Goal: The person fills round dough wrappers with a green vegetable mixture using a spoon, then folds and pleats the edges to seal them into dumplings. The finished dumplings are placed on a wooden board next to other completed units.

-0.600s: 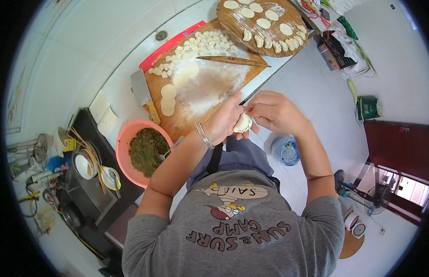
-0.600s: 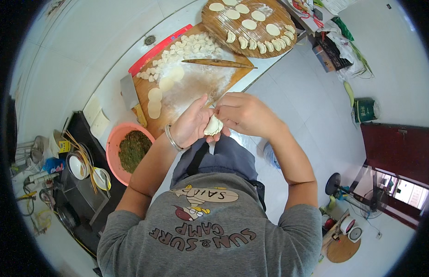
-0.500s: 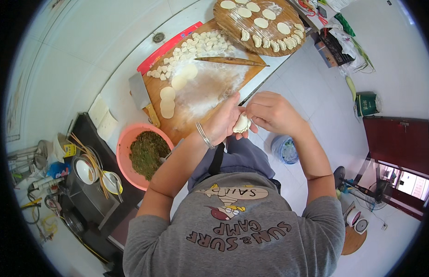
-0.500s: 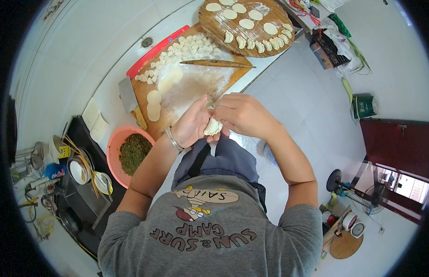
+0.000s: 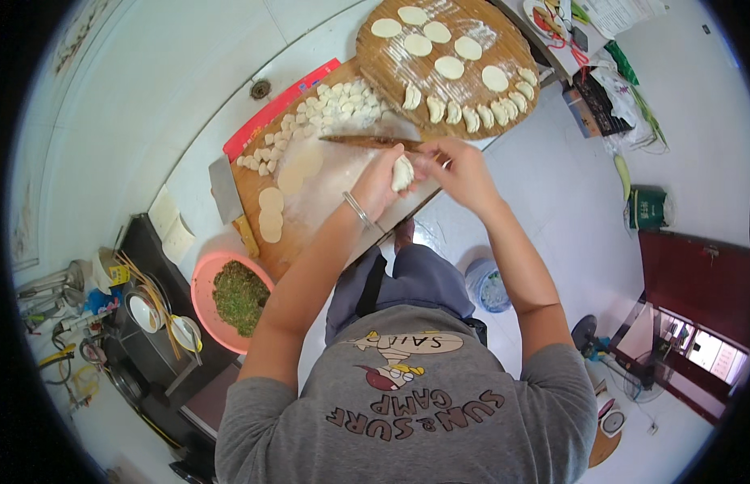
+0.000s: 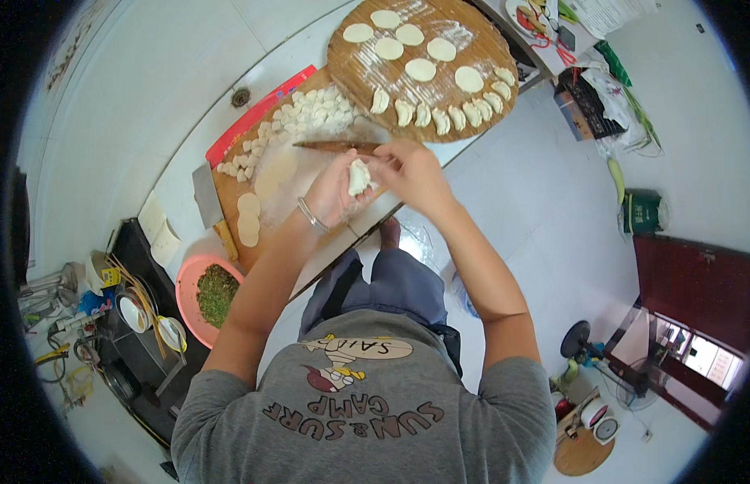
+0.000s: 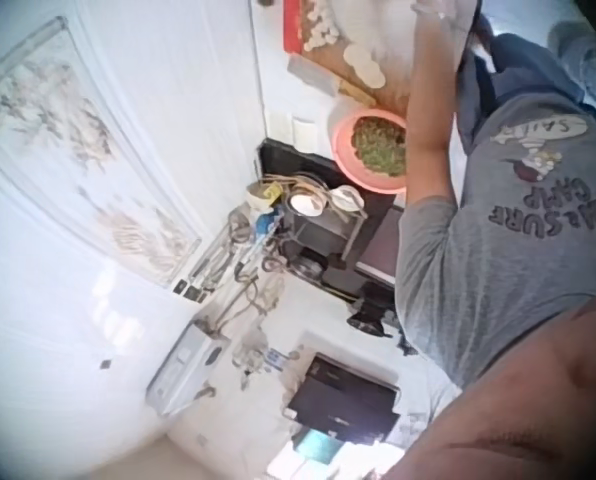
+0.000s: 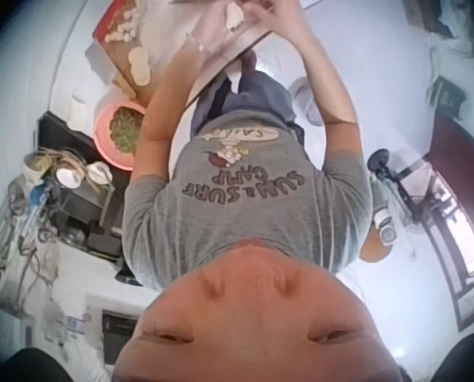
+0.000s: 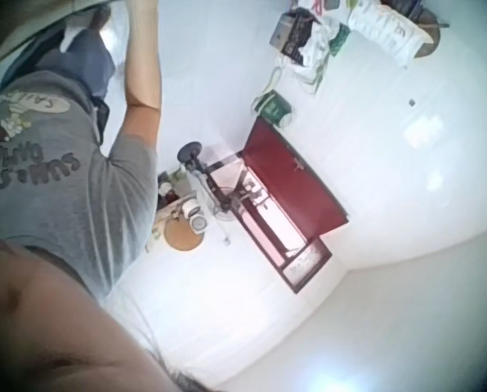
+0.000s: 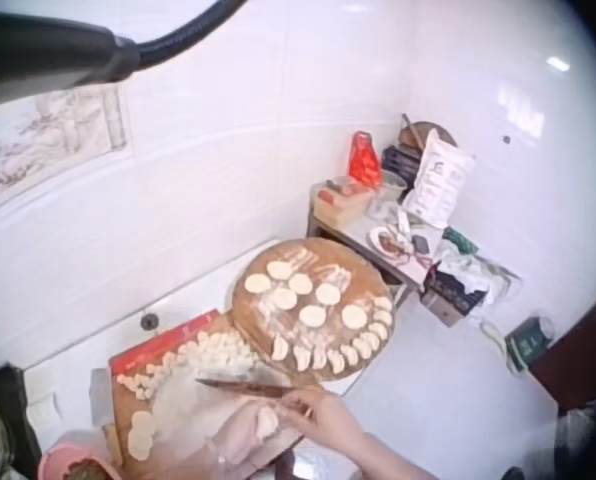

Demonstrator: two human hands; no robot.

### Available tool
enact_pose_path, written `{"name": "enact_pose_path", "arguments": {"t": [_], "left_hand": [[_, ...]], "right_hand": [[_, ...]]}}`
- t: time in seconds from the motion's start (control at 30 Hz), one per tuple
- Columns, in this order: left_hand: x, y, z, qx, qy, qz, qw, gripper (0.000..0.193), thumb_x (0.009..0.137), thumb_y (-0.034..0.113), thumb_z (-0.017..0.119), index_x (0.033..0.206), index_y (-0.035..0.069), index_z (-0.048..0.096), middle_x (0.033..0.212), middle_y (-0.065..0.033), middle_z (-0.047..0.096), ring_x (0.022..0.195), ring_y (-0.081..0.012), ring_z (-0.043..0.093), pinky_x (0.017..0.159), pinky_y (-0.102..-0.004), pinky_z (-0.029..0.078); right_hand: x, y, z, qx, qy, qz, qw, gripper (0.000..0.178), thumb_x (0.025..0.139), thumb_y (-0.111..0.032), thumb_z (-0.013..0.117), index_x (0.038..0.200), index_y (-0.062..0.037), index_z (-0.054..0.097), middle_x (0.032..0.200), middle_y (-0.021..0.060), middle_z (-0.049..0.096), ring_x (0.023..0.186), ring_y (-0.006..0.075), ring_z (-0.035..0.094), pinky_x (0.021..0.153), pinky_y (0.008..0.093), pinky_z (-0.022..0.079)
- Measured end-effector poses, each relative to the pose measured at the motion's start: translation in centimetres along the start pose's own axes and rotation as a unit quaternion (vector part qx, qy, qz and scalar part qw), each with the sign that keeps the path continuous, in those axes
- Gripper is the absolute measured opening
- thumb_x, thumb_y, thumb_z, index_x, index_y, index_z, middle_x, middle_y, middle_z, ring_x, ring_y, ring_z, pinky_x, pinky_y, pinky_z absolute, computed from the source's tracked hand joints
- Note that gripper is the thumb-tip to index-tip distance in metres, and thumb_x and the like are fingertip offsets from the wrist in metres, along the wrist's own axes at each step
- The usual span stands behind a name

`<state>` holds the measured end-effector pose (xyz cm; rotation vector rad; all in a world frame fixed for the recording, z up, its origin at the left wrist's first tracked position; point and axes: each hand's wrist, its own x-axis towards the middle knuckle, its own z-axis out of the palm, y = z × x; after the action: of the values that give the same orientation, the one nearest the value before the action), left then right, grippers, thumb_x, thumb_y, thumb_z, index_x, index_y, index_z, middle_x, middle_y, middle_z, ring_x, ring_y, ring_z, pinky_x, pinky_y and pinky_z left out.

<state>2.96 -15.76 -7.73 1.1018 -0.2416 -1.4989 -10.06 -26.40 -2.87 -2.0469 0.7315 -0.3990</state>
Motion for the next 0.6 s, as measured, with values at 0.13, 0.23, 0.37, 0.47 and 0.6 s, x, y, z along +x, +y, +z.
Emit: {"name": "enact_pose_path", "arguments": {"t": [0.13,0.23,0.37,0.47,0.6], "left_hand": [[8.3,2.3,-1.3,0.041,0.101,0.057,0.992,0.021,0.094,0.024,0.046,0.103,0.005,0.053,0.091,-0.0117,0.062,0.070,-0.0150,0.058,0.058,-0.0263,0.045],[12.7,4.3,-1.8,0.100,0.165,0.066,0.979,0.025,0.093,0.026,0.049,0.104,0.005,0.056,0.091,-0.0062,0.060,0.072,-0.0144,0.059,0.059,-0.0258,0.047],[17.0,5.2,-3.3,0.152,0.206,0.044,0.966,0.027,0.093,0.028,0.052,0.103,0.003,0.057,0.089,-0.0040,0.060,0.069,-0.0123,0.060,0.055,-0.0243,0.047],[19.1,4.7,-4.4,0.185,0.237,0.073,0.951,0.030,0.092,0.029,0.053,0.102,0.001,0.056,0.082,-0.0047,0.061,0.058,-0.0107,0.061,0.047,-0.0225,0.048],[20.4,4.4,-4.6,0.226,0.260,0.091,0.935,0.030,0.091,0.029,0.055,0.101,0.001,0.055,0.080,-0.0054,0.061,0.053,-0.0107,0.061,0.045,-0.0221,0.048]], "right_hand": [[8.3,7.8,-2.0,-0.118,0.030,0.008,0.993,0.018,0.077,-0.014,0.065,0.089,-0.0008,0.065,0.079,0.0167,0.064,0.072,0.0328,0.062,0.065,0.0396,0.049],[13.1,10.8,-1.2,-0.109,0.004,-0.040,0.993,0.022,0.074,-0.011,0.065,0.094,-0.0017,0.064,0.086,0.0178,0.063,0.080,0.0350,0.060,0.073,0.0414,0.048],[16.8,11.9,0.2,-0.122,-0.128,-0.160,0.971,0.033,0.069,-0.005,0.065,0.102,-0.0057,0.063,0.103,0.0147,0.057,0.099,0.0322,0.055,0.083,0.0400,0.047],[17.9,13.2,1.1,-0.235,-0.186,-0.186,0.936,0.032,0.068,-0.001,0.064,0.099,-0.0076,0.064,0.108,0.0110,0.053,0.105,0.0303,0.052,0.086,0.0408,0.047],[18.2,13.5,0.7,-0.260,-0.219,-0.167,0.926,0.030,0.067,0.000,0.064,0.096,-0.0072,0.063,0.106,0.0122,0.053,0.104,0.0306,0.053,0.087,0.0403,0.047]]}}
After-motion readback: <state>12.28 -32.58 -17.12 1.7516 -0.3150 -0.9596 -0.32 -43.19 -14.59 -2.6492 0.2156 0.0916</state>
